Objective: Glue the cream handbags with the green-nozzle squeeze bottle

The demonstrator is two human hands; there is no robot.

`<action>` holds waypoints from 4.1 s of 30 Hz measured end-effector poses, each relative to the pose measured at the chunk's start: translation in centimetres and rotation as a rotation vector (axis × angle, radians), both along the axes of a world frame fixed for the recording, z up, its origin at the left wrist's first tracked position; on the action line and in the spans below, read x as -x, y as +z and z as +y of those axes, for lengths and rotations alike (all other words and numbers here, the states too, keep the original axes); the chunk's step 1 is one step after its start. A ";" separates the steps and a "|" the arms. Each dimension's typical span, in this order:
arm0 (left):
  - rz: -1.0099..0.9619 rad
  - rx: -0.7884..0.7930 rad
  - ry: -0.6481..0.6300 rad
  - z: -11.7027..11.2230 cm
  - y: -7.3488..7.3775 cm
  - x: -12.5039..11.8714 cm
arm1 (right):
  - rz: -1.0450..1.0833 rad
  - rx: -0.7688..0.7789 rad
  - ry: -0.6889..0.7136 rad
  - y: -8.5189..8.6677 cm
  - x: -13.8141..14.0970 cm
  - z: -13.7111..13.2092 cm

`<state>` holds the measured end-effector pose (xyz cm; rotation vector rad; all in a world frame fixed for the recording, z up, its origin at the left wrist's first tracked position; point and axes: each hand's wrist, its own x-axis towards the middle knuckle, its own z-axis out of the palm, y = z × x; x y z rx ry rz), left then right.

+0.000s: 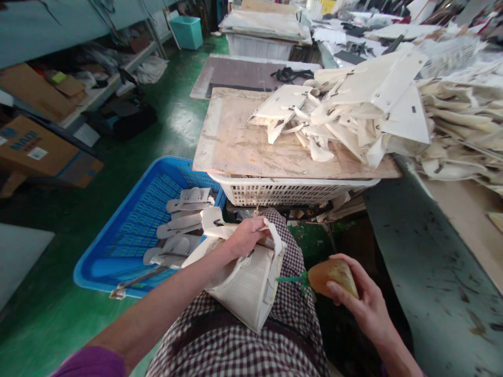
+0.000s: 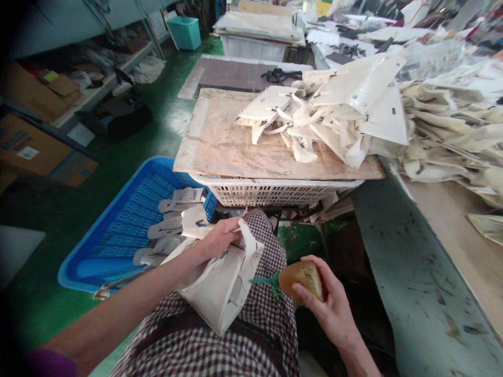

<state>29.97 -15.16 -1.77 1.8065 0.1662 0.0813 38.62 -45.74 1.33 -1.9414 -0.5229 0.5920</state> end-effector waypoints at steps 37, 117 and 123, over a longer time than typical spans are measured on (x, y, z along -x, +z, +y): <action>-0.052 -0.107 0.039 -0.2 -0.6 0.0 | 0.360 -0.164 -0.231 0.1 4.4 -0.7; -0.196 -0.359 0.021 -2.3 6.6 12.5 | 0.046 -0.130 0.064 -5.1 -0.2 2.5; -0.171 -0.361 0.037 -2.4 6.9 12.5 | 0.119 -0.111 0.144 -4.4 0.0 2.3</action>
